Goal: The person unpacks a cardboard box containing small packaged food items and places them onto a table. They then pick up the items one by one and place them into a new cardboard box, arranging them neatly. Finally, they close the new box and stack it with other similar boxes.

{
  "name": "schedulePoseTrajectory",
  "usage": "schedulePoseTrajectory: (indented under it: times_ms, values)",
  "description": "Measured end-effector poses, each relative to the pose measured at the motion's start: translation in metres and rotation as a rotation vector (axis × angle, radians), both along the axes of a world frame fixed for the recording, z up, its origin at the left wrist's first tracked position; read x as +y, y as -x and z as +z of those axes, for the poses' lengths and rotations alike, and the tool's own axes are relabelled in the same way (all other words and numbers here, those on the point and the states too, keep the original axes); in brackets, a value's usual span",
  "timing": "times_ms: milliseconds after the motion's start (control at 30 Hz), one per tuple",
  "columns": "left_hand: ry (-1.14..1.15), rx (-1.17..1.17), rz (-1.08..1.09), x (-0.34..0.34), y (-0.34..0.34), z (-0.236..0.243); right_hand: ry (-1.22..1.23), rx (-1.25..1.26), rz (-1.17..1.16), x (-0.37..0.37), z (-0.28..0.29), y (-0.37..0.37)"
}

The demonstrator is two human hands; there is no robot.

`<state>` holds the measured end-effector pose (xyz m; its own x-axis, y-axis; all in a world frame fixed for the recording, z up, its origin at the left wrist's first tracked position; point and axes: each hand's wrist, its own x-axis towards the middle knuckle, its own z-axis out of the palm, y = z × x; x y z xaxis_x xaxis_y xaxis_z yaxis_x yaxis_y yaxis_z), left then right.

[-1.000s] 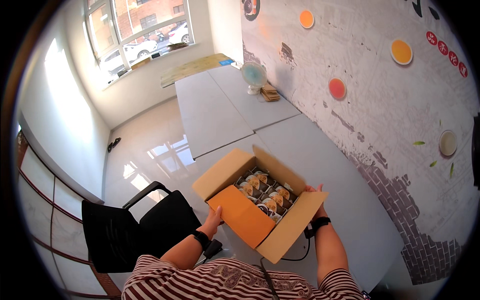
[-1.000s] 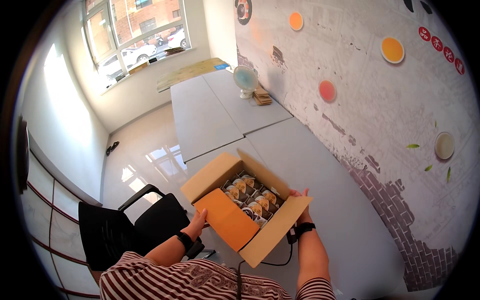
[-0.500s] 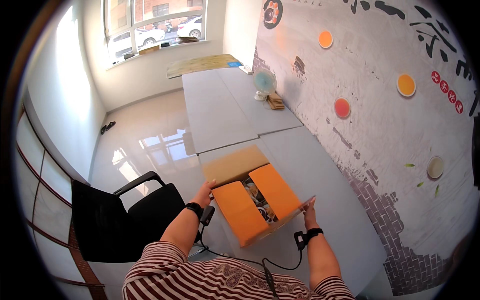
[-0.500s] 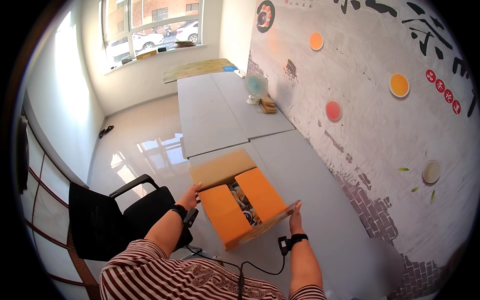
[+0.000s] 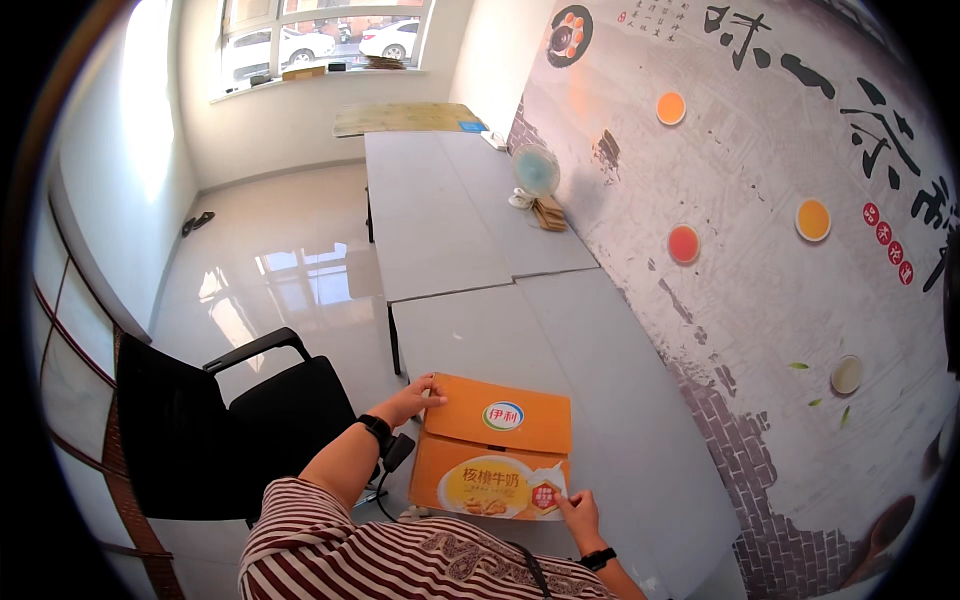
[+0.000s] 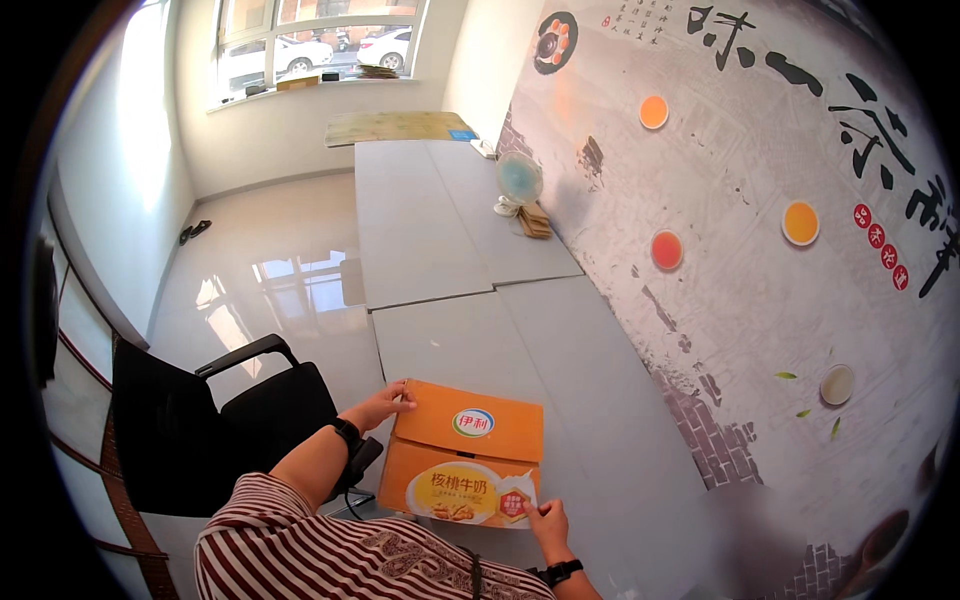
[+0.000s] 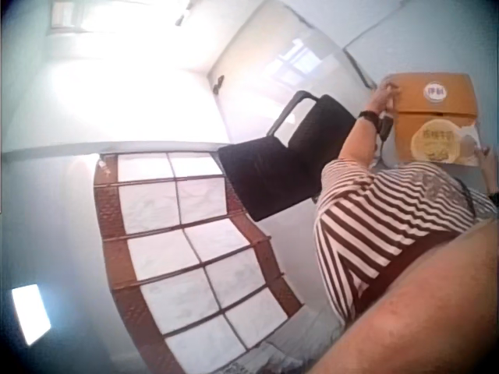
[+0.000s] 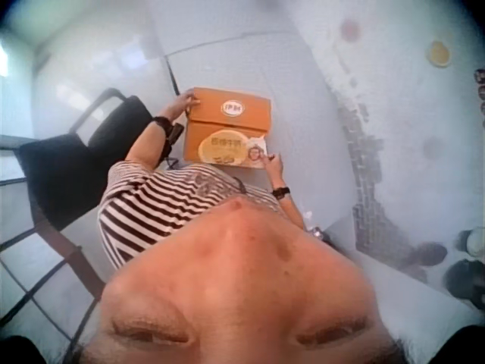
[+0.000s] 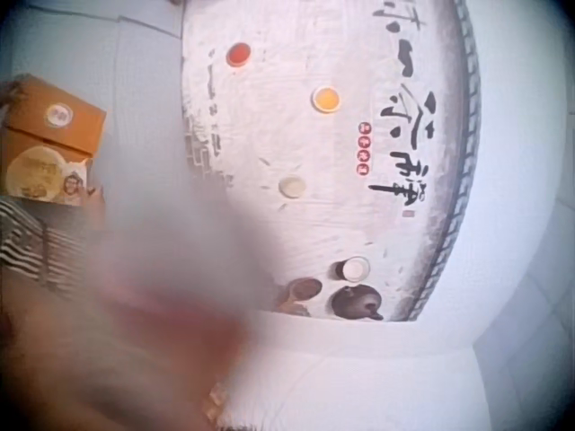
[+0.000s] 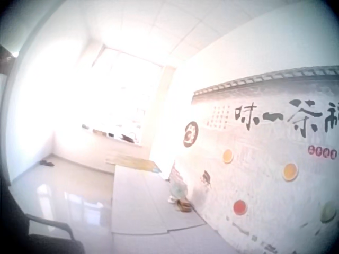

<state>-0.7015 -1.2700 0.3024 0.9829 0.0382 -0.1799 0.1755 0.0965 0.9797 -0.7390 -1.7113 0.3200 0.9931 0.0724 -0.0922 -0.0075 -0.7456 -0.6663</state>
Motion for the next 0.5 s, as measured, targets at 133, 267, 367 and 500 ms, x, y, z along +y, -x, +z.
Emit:
schedulePoseTrajectory:
  times_ms: [133,267,367,500]
  values:
    - [-0.003,-0.081,-0.018,-0.013,0.003,-0.011,-0.277,0.265,-0.015,-0.002,-0.019,0.012]
    - [-0.124,0.165,0.229,-0.022,0.016,-0.016,-0.585,0.407,0.031,0.018,-0.032,-0.012]
    - [-0.053,0.358,0.142,-0.030,0.035,0.040,-0.851,0.490,-0.011,0.028,-0.049,-0.028]
    - [0.229,0.503,0.086,-0.019,0.051,0.000,-0.773,0.683,-0.049,0.052,-0.015,-0.037]
